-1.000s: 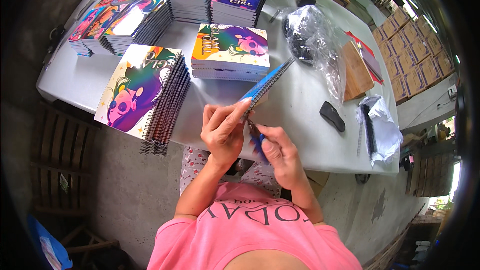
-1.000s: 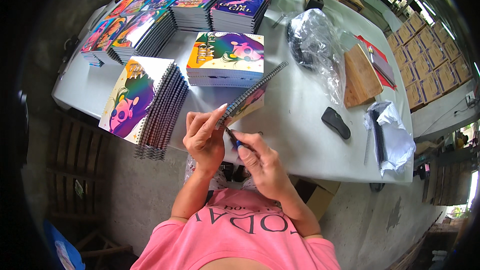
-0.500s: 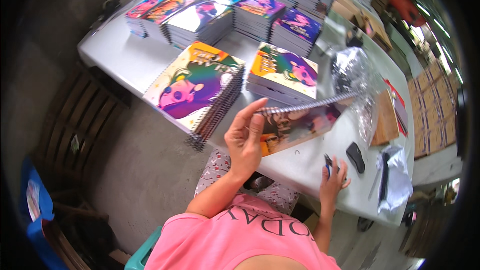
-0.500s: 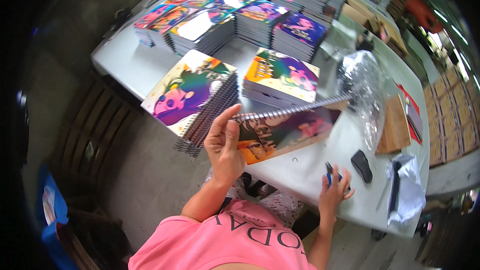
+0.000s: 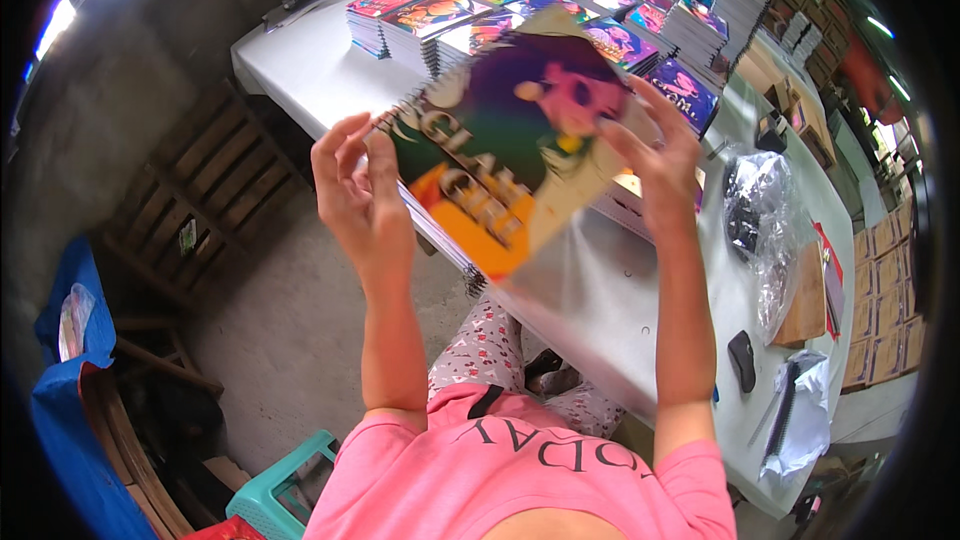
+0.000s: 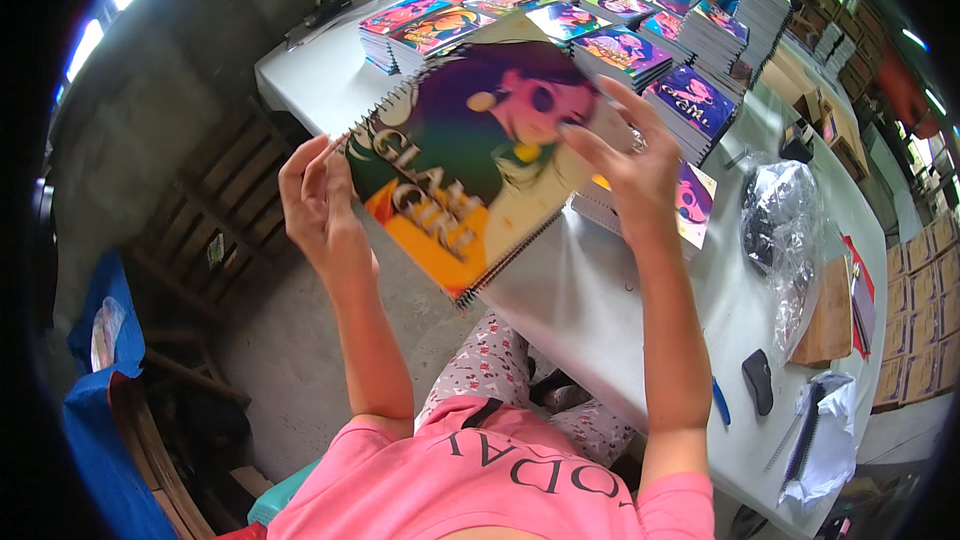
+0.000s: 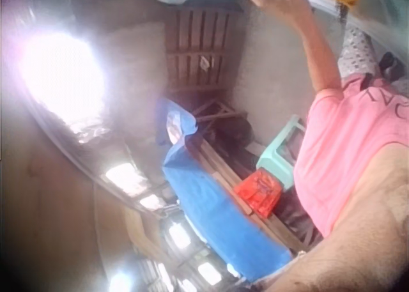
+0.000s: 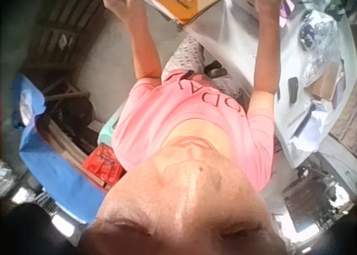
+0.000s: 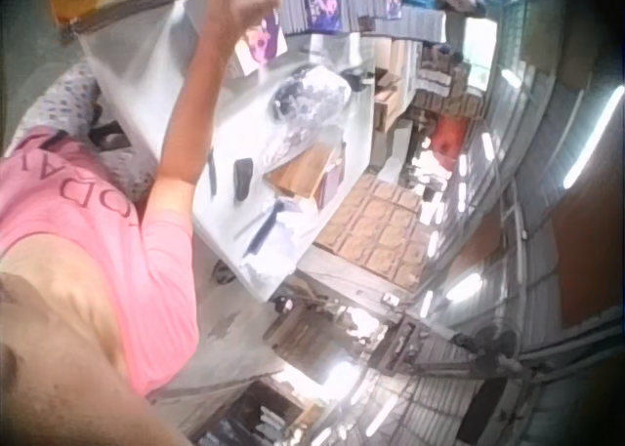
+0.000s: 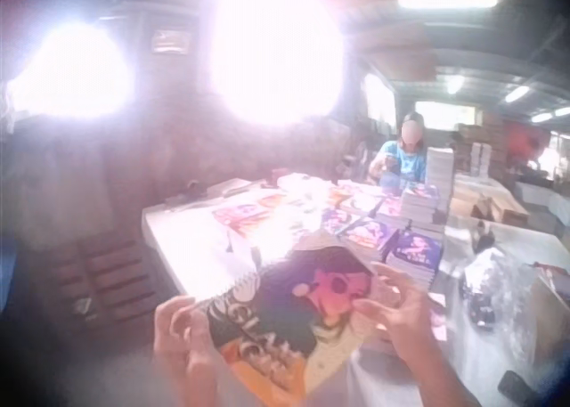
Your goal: The person manually threads a metal spiral coil through the pre-punched holes of a notebook, uses pliers to cut and bend the excess wire at the ends, and stacks the finished notebook on the table.
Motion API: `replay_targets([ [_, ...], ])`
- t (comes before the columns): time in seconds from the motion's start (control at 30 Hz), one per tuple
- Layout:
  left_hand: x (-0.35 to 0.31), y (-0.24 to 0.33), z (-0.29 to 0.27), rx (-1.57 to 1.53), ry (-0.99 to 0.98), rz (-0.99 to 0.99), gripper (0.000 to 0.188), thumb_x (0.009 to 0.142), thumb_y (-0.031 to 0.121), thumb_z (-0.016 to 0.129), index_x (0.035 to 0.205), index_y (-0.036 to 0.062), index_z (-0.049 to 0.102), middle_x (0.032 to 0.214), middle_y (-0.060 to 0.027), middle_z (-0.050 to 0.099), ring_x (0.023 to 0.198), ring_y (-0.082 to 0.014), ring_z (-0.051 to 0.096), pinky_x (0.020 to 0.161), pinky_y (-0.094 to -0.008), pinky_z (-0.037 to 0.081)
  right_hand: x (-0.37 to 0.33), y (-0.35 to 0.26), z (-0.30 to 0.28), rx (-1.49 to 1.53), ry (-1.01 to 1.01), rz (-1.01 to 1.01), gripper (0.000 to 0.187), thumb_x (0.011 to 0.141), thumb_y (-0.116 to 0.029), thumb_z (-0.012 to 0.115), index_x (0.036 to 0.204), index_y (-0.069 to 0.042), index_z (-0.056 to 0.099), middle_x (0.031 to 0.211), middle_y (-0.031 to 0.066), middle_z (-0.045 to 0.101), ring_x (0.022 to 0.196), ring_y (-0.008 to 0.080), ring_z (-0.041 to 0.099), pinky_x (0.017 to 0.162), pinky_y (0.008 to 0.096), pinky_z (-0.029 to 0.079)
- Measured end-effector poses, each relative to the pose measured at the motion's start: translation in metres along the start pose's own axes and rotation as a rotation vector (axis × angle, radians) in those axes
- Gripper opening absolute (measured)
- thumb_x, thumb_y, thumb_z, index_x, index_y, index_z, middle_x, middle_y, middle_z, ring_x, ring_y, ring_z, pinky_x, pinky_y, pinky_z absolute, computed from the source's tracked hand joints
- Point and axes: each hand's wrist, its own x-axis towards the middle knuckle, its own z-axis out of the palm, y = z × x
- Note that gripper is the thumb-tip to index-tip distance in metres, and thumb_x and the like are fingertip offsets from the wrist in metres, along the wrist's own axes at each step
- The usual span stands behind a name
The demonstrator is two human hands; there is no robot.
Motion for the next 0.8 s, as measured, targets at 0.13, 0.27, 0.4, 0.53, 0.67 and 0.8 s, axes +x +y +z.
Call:
replay_targets([
  [0.13, 0.002, -0.073, -0.01, 0.453, -0.024, -0.132, 0.022, 0.09, 0.007, 0.052, 0.11, 0.0011, 0.058, 0.093, -0.0061, 0.06, 0.087, -0.0088, 0.055, 0.074, -0.0205, 0.043, 0.025, 0.052, 0.026, -0.459, -0.276, -0.073, 0.051, 0.072, -0.024, 0.077, 0.117, -0.006, 0.061, 0.11, 0.0141, 0.06, 0.097, 0.0276, 0.06, 0.085, 0.0343, 0.046],
  [0.27, -0.028, -0.103, -0.01, 0.147, -0.087, -0.282, 0.028, 0.09, 0.013, 0.045, 0.113, -0.0008, 0.054, 0.114, -0.013, 0.057, 0.103, -0.0178, 0.054, 0.094, -0.0294, 0.038, 0.011, 0.096, 0.034, -0.729, -0.184, -0.259, 0.042, 0.085, -0.036, 0.06, 0.111, -0.004, 0.063, 0.121, 0.017, 0.056, 0.105, 0.0283, 0.056, 0.088, 0.0321, 0.044],
  [0.4, -0.026, -0.12, 0.004, -0.118, 0.074, -0.223, 0.042, 0.099, 0.034, 0.034, 0.109, -0.0018, 0.052, 0.109, -0.0129, 0.055, 0.099, -0.0195, 0.055, 0.091, -0.0305, 0.041, 0.009, 0.12, 0.054, -0.084, 0.023, 0.081, 0.036, 0.092, -0.031, 0.051, 0.103, 0.0, 0.065, 0.107, 0.0148, 0.063, 0.097, 0.0226, 0.06, 0.082, 0.0293, 0.045],
  [0.53, -0.03, -0.128, 0.008, -0.239, 0.083, -0.36, 0.052, 0.098, 0.046, 0.031, 0.099, -0.0009, 0.054, 0.095, -0.0107, 0.056, 0.09, -0.016, 0.056, 0.086, -0.0288, 0.045, 0.006, 0.126, 0.065, 0.01, 0.195, 0.136, 0.041, 0.095, -0.029, 0.043, 0.095, 0.003, 0.068, 0.084, 0.0136, 0.069, 0.084, 0.0213, 0.064, 0.078, 0.0285, 0.046],
  [0.67, -0.028, -0.124, 0.012, -0.327, 0.095, -0.372, 0.055, 0.097, 0.05, 0.032, 0.096, -0.0009, 0.053, 0.09, -0.0104, 0.056, 0.082, -0.0154, 0.058, 0.077, -0.0257, 0.048, 0.006, 0.126, 0.066, -0.007, 0.242, 0.127, 0.041, 0.095, -0.027, 0.04, 0.092, 0.002, 0.069, 0.088, 0.0145, 0.069, 0.084, 0.0218, 0.065, 0.078, 0.0294, 0.047],
  [0.8, -0.025, -0.125, 0.003, -0.397, 0.092, -0.392, 0.056, 0.098, 0.05, 0.025, 0.109, 0.0003, 0.05, 0.105, -0.0108, 0.054, 0.101, -0.019, 0.053, 0.094, -0.0342, 0.041, 0.003, 0.118, 0.064, -0.071, 0.153, 0.026, 0.034, 0.093, -0.027, 0.049, 0.108, 0.0, 0.062, 0.098, 0.0146, 0.065, 0.093, 0.0258, 0.061, 0.084, 0.0328, 0.045],
])
